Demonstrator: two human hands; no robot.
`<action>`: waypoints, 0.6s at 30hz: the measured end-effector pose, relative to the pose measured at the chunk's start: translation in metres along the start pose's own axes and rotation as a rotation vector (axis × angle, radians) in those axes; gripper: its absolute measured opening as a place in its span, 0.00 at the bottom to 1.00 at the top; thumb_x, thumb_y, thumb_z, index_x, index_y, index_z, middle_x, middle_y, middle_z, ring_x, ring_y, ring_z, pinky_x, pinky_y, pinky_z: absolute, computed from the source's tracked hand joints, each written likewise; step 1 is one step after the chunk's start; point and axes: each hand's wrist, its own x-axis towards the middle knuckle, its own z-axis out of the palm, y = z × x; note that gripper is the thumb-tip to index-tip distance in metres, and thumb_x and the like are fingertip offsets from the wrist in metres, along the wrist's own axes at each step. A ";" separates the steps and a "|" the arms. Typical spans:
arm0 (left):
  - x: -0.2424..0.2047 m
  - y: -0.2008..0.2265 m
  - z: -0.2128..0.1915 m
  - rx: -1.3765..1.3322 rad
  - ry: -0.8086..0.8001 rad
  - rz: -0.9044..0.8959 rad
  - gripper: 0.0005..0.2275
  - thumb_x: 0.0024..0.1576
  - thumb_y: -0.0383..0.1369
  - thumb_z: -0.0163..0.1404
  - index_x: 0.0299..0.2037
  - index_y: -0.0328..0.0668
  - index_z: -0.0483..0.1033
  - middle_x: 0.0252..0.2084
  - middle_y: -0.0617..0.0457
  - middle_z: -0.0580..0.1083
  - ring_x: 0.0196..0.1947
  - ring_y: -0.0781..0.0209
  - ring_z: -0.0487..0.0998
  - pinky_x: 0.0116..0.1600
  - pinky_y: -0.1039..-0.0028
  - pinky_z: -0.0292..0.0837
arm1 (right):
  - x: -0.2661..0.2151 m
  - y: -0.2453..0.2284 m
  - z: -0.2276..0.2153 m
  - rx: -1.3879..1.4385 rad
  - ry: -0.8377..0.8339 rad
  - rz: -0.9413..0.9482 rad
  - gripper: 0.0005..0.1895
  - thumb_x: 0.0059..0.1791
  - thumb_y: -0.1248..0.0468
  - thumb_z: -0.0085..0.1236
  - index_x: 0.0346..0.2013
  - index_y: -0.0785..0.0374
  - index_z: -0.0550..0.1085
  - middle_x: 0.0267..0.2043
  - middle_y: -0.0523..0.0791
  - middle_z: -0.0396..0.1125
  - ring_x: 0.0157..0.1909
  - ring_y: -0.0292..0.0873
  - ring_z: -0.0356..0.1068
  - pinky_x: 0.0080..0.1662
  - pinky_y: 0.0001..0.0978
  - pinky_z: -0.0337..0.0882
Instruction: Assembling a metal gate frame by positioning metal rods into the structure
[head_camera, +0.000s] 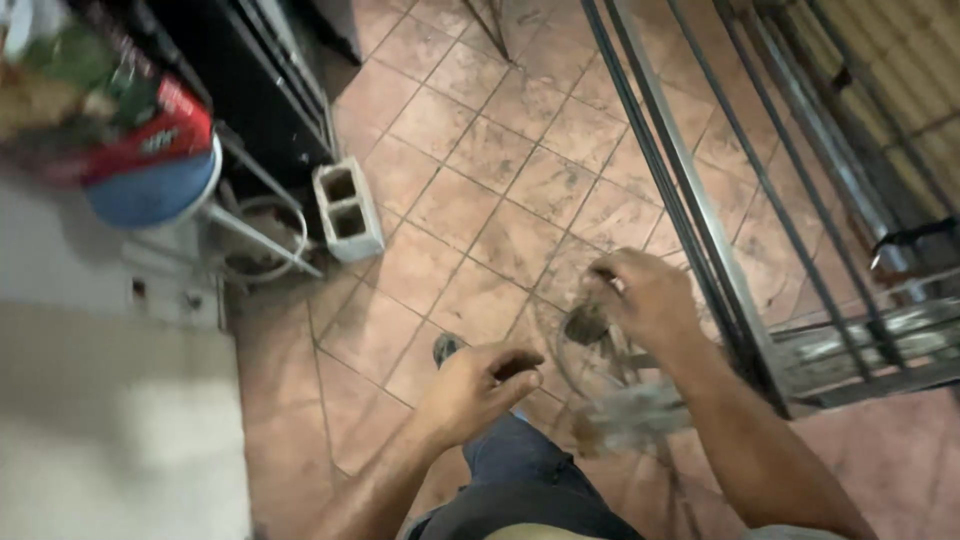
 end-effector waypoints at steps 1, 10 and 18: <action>0.019 -0.005 -0.017 0.021 -0.032 0.003 0.18 0.58 0.48 0.49 0.51 0.49 0.81 0.48 0.58 0.83 0.46 0.61 0.83 0.46 0.69 0.73 | 0.016 0.010 0.010 0.008 0.016 0.034 0.25 0.55 0.40 0.43 0.39 0.53 0.78 0.40 0.42 0.75 0.46 0.47 0.75 0.43 0.42 0.69; 0.157 -0.044 -0.135 0.082 -0.127 0.144 0.11 0.56 0.37 0.58 0.47 0.49 0.82 0.41 0.47 0.83 0.46 0.44 0.84 0.48 0.59 0.79 | 0.144 0.091 0.076 -0.397 0.175 0.362 0.10 0.57 0.54 0.60 0.50 0.52 0.78 0.42 0.39 0.73 0.46 0.39 0.76 0.45 0.29 0.76; 0.398 -0.117 -0.140 -0.390 -0.251 -0.092 0.10 0.60 0.31 0.51 0.46 0.34 0.79 0.31 0.47 0.77 0.31 0.58 0.80 0.33 0.74 0.78 | 0.216 0.127 0.128 -0.385 0.445 0.493 0.12 0.51 0.54 0.65 0.48 0.52 0.79 0.43 0.40 0.72 0.50 0.45 0.75 0.51 0.37 0.73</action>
